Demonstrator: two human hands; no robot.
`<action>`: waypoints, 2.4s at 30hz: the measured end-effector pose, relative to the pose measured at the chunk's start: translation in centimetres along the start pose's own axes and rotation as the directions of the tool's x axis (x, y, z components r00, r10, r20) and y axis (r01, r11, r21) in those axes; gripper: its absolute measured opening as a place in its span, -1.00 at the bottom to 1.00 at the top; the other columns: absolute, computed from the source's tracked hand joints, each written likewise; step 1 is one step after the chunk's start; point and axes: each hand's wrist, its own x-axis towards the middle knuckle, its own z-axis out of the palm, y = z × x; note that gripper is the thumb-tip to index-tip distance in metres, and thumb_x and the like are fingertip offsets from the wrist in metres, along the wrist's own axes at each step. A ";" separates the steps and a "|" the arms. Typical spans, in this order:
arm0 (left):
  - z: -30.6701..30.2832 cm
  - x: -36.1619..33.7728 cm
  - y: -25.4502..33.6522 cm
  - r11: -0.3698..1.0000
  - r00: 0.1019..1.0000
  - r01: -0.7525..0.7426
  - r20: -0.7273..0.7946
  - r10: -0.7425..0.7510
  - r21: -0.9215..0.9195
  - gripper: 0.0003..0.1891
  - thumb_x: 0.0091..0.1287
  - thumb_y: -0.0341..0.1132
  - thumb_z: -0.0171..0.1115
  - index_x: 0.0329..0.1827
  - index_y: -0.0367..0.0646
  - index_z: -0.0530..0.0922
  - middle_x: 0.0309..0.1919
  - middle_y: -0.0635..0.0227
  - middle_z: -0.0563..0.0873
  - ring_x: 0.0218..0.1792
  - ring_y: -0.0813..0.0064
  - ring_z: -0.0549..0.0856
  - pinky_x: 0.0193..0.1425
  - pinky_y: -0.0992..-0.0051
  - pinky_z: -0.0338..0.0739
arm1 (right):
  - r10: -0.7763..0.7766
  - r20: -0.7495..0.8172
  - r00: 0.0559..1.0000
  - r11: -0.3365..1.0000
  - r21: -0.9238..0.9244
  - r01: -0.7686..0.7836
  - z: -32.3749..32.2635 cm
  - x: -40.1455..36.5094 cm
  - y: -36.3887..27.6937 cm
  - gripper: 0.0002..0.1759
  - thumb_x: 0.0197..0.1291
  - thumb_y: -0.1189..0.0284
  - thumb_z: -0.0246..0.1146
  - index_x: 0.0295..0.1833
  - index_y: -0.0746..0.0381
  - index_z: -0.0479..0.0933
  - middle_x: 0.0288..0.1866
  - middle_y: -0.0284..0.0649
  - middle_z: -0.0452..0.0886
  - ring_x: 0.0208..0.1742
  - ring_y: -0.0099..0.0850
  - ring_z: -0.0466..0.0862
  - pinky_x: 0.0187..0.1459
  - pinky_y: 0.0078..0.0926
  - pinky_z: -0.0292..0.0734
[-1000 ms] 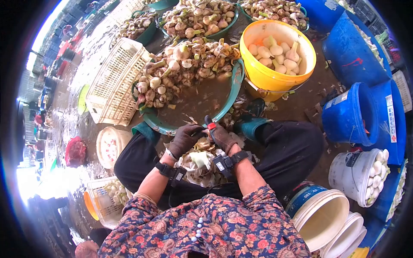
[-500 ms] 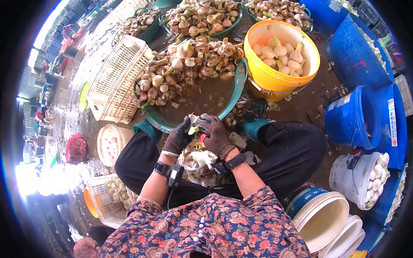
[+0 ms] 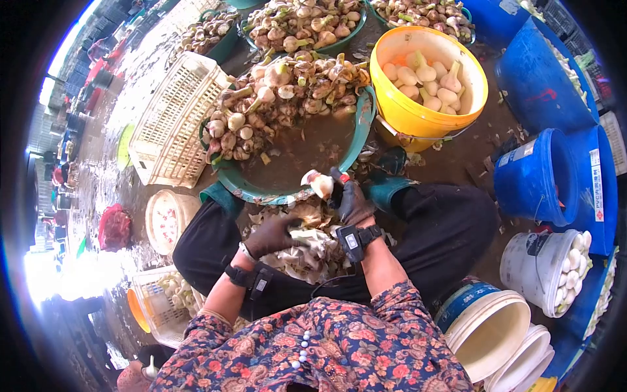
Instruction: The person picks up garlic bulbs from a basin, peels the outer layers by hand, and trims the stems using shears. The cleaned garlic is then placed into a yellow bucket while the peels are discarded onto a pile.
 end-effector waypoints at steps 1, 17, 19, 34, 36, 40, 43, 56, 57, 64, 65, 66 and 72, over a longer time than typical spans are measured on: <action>-0.5 0.8 0.3 0.966 0.987 0.036 -0.145 -0.075 -0.257 -0.57 0.18 -0.15 0.33 -0.02 -0.31 0.53 -0.23 0.21 0.69 -0.20 0.51 0.62 -0.06 0.50 0.50 | -0.010 0.002 1.000 0.995 -0.102 0.010 0.7 -0.4 0.2 -0.71 0.21 0.19 0.18 -0.17 0.19 0.56 -0.31 -0.37 0.62 -0.33 -0.53 0.60 -0.27 -0.60 0.51; -1.6 -0.2 -1.0 0.970 0.999 0.043 0.016 -0.049 0.239 -0.56 0.14 -0.18 0.35 0.02 -0.23 0.51 -0.23 0.32 0.69 -0.19 0.48 0.64 -0.08 0.46 0.53 | 0.001 -0.086 0.996 0.999 -0.033 -0.004 -2.8 1.1 1.5 -0.67 0.24 0.06 0.06 -0.25 0.08 0.53 -0.52 -0.45 0.56 -0.59 -0.54 0.50 -0.58 -0.62 0.39; -1.1 1.2 -2.3 0.977 0.989 0.031 -0.137 -0.061 -0.211 -0.29 0.05 -0.03 0.42 0.17 -0.28 0.38 -0.04 0.09 0.60 -0.07 0.32 0.62 -0.04 0.38 0.54 | -0.093 -0.173 0.980 0.988 -0.134 0.071 0.0 0.7 2.4 -0.66 0.23 0.05 0.09 -0.27 0.09 0.54 -0.55 -0.45 0.54 -0.62 -0.57 0.47 -0.62 -0.66 0.32; -18.0 7.0 -12.8 0.129 0.702 -0.636 -0.640 -0.311 -0.761 -0.59 0.42 -0.12 -0.06 0.19 -0.20 0.37 0.08 0.13 0.49 -0.09 0.30 0.62 -0.02 0.35 0.56 | -0.057 -0.200 0.978 0.906 -0.421 -0.034 -0.4 1.7 2.4 -0.41 0.18 -0.14 0.08 -0.21 0.23 0.54 -0.47 -0.33 0.58 -0.52 -0.51 0.55 -0.46 -0.57 0.48; -19.2 9.5 -11.5 0.643 0.633 0.001 -0.498 -0.593 -0.766 -0.47 0.29 0.06 0.13 0.07 -0.24 0.46 -0.11 0.24 0.59 -0.25 0.48 0.64 -0.25 0.47 0.59 | -0.046 -0.222 0.974 0.895 -0.442 -0.058 0.8 1.7 2.5 -0.38 0.16 -0.17 0.07 -0.21 0.24 0.54 -0.47 -0.32 0.58 -0.52 -0.51 0.55 -0.45 -0.56 0.48; -15.4 17.3 -19.8 0.726 0.430 0.639 -0.664 -0.612 -0.256 -0.14 -0.08 0.31 0.30 0.03 -0.35 0.50 -0.11 -0.10 0.63 -0.04 0.03 0.62 0.06 0.29 0.47 | -0.026 -0.279 0.960 0.857 -0.500 -0.122 1.3 1.6 2.3 -0.33 0.17 -0.20 0.03 -0.24 0.26 0.58 -0.50 -0.33 0.57 -0.55 -0.57 0.51 -0.52 -0.63 0.41; -14.1 17.2 -18.2 0.762 0.377 0.479 -0.681 -0.627 -0.436 -0.22 -0.10 0.18 0.35 0.03 -0.32 0.51 -0.08 -0.04 0.63 0.00 0.07 0.61 0.06 0.29 0.47 | -0.234 -0.190 0.954 0.760 -0.647 0.057 -0.5 2.5 3.1 -0.40 0.24 -0.12 0.02 -0.31 0.23 0.60 -0.55 -0.39 0.54 -0.56 -0.61 0.48 -0.54 -0.65 0.36; -3.1 4.8 0.1 0.995 0.934 -0.100 -0.345 0.091 -0.010 -0.42 -0.20 -0.15 0.45 -0.06 -0.18 0.56 -0.24 0.12 0.57 -0.19 0.13 0.61 -0.09 0.33 0.52 | -0.543 0.260 0.798 -0.049 -0.959 0.280 2.0 -0.3 2.6 -0.57 0.18 0.11 0.19 -0.43 0.30 0.59 -0.57 0.03 0.54 -0.51 -0.13 0.60 -0.44 -0.27 0.42; -3.0 4.5 0.5 0.995 0.933 -0.103 -0.348 0.095 -0.004 -0.42 -0.20 -0.15 0.45 -0.06 -0.18 0.56 -0.24 0.12 0.57 -0.19 0.13 0.61 -0.09 0.33 0.52 | -0.525 0.323 0.787 -0.098 -0.942 0.321 2.3 -0.7 2.5 -0.57 0.21 0.15 0.17 -0.46 0.33 0.56 -0.60 0.02 0.52 -0.54 -0.13 0.58 -0.46 -0.26 0.40; -2.3 3.6 0.7 0.984 0.918 -0.105 -0.367 0.152 0.145 -0.44 -0.22 -0.15 0.47 -0.09 -0.16 0.57 -0.30 0.13 0.58 -0.21 0.13 0.60 -0.11 0.31 0.53 | -0.457 0.299 0.837 -0.113 -0.954 0.279 1.4 -0.9 2.9 -0.59 0.23 0.19 0.08 -0.46 0.31 0.56 -0.53 0.09 0.54 -0.41 0.03 0.59 -0.36 -0.13 0.45; -2.3 3.5 0.6 0.977 0.914 -0.129 -0.362 0.184 0.170 -0.44 -0.20 -0.16 0.46 -0.08 -0.19 0.56 -0.29 0.15 0.59 -0.22 0.18 0.62 -0.11 0.34 0.54 | -0.403 0.286 0.869 -0.018 -0.952 0.305 1.0 -0.7 2.9 -0.59 0.24 0.20 0.07 -0.44 0.31 0.56 -0.54 0.04 0.56 -0.43 -0.03 0.60 -0.39 -0.17 0.46; -2.3 3.7 -0.1 0.976 0.913 -0.129 -0.363 0.186 0.174 -0.44 -0.20 -0.16 0.46 -0.08 -0.19 0.56 -0.29 0.15 0.59 -0.22 0.18 0.62 -0.11 0.34 0.54 | -0.346 0.278 0.896 0.078 -0.943 0.323 0.5 -0.6 2.8 -0.60 0.25 0.21 0.06 -0.42 0.31 0.56 -0.55 -0.01 0.58 -0.46 -0.10 0.62 -0.42 -0.21 0.47; -1.8 2.6 -0.5 0.483 0.984 -0.041 -0.120 -0.135 -0.875 -0.45 0.06 -0.26 0.37 0.10 -0.34 0.46 -0.16 0.32 0.64 -0.20 0.55 0.62 -0.09 0.54 0.51 | -0.110 0.208 0.972 0.799 -0.564 0.211 0.1 -1.1 2.3 -0.63 0.29 0.13 0.04 -0.12 0.21 0.53 -0.43 -0.35 0.57 -0.45 -0.52 0.60 -0.43 -0.52 0.52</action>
